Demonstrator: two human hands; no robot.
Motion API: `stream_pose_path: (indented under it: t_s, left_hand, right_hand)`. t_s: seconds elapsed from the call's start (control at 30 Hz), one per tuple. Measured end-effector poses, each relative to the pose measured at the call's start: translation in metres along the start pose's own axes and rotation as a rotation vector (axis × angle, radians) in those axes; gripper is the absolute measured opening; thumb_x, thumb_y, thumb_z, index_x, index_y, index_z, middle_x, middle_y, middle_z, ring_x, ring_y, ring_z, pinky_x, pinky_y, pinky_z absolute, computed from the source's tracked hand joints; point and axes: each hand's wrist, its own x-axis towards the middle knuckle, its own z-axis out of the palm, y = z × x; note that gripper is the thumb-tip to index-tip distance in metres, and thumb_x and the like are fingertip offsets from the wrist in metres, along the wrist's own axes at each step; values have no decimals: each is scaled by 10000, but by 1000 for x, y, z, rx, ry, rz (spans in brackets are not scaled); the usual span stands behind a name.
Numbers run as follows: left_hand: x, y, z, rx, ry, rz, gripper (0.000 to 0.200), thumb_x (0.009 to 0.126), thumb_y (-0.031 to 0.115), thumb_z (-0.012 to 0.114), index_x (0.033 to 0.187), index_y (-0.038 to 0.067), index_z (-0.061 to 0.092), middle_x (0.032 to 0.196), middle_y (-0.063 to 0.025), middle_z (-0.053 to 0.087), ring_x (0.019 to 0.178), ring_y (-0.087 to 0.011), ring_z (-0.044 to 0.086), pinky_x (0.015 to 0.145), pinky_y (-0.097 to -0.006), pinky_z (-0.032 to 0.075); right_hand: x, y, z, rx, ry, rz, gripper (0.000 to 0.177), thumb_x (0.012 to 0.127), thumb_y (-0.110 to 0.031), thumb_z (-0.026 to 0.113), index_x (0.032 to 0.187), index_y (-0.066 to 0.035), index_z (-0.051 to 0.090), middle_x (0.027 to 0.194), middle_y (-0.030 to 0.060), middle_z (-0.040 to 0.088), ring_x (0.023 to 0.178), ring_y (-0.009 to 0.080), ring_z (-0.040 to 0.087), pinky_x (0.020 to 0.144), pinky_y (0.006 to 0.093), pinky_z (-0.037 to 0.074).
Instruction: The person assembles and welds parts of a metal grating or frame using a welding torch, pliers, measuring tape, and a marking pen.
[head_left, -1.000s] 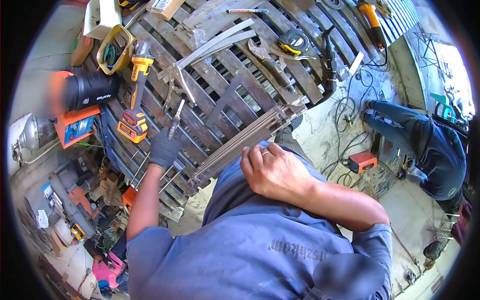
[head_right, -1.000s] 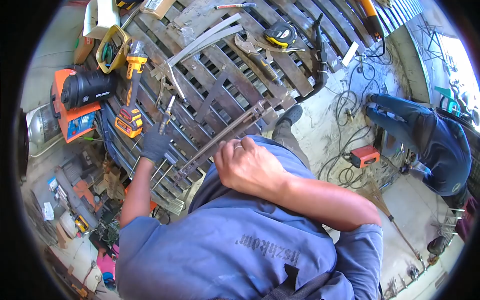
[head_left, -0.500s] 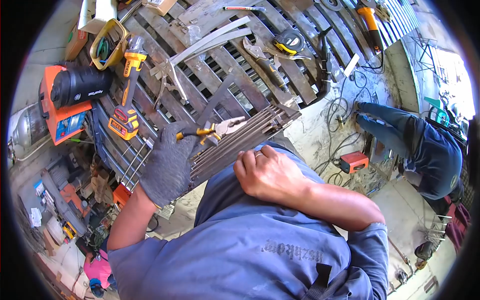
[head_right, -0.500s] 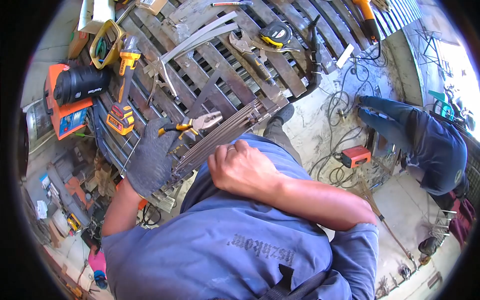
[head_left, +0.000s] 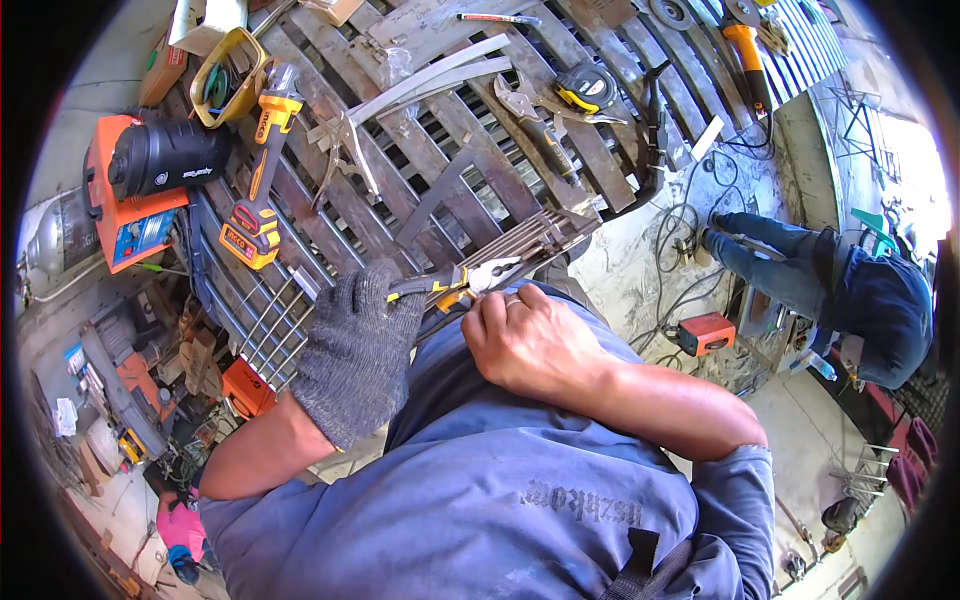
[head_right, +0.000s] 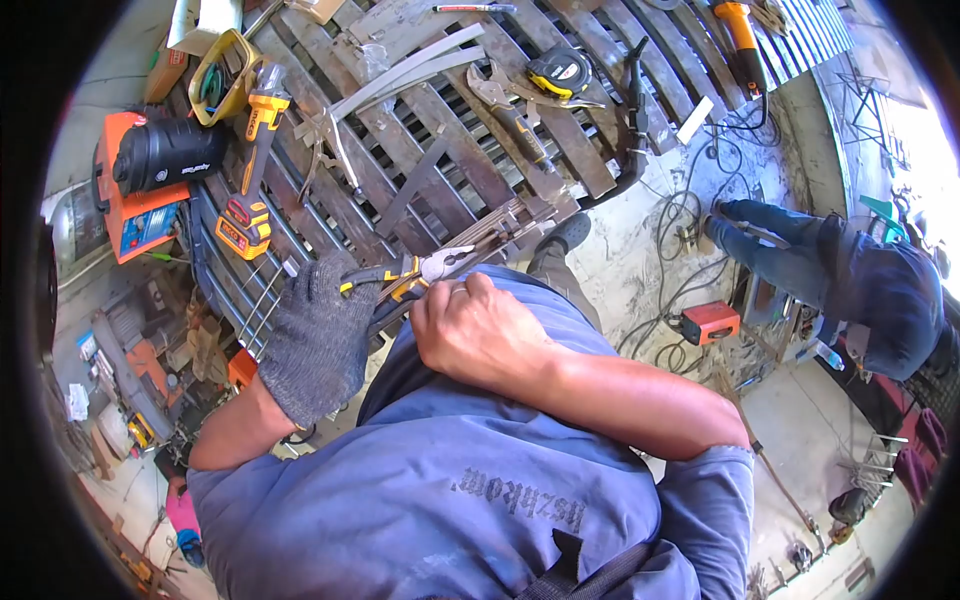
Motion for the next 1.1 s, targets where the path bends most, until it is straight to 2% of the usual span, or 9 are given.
stream_pose_path:
  t_s: [0.13,0.23,0.43,0.53,0.63,0.73,0.83,1.03,1.1]
  left_hand:
    - [-2,7,-4,-91,-24,-58,503,919,117,705,1409,17,661,1366,-244,533,1259,-443,542,1086,-561,474]
    - [0,10,-8,-170,-25,-70,650,855,54,739,1492,25,614,1311,-263,528,1232,-470,579,1072,-558,490]
    - [5,-2,-9,-565,-53,-94,531,929,79,696,1447,-16,634,1267,-264,596,1170,-438,617,1038,-493,525]
    - [6,-17,-4,-601,-201,-41,616,971,41,653,1583,43,587,1297,-258,618,1193,-442,634,1012,-492,541]
    - [14,-22,-14,-528,-323,30,550,998,59,637,1548,53,632,1231,-257,676,1179,-448,655,995,-507,554]
    - [19,-30,-6,-577,-252,101,477,994,75,644,1467,61,702,1185,-248,719,1143,-437,674,983,-512,562]
    - [21,-32,-3,-562,-163,52,338,956,83,674,1271,107,797,1096,-205,755,971,-421,695,892,-512,574]
    - [37,-45,-28,-468,-256,-37,216,895,172,706,1043,106,848,1031,-211,740,968,-434,735,888,-537,587]
    - [42,-46,-37,-462,-289,-14,228,878,175,704,1041,101,844,1021,-216,736,958,-436,737,885,-547,586]
  right_hand:
    - [0,0,1,11,-14,13,182,887,-145,702,993,3,688,800,55,606,655,186,665,675,355,543]
    - [0,0,-1,17,-31,13,179,890,-145,701,995,0,687,806,56,609,660,186,669,683,355,545]
    - [-2,2,2,101,-2,15,106,917,-136,669,923,-32,650,800,79,615,647,222,683,713,399,563]
    - [-8,7,1,166,1,17,153,932,-139,656,1006,-5,670,891,106,650,709,237,705,766,411,573]
    - [-16,16,1,289,33,50,263,960,-143,629,1152,27,690,1010,122,676,852,258,731,862,413,569]
    - [-19,23,-6,394,-5,134,409,994,-136,584,1356,26,683,1101,116,686,1035,276,719,978,404,542]
    - [-22,25,-1,463,-32,171,492,977,-109,677,1464,-40,689,1199,120,712,1073,321,711,983,429,571]
    - [-29,30,2,564,-17,181,534,947,-61,696,1481,-57,688,1298,147,727,1109,358,726,1003,458,597]
    - [-29,31,0,579,-47,184,542,946,-53,693,1488,-55,684,1302,152,729,1116,363,728,1005,461,600]
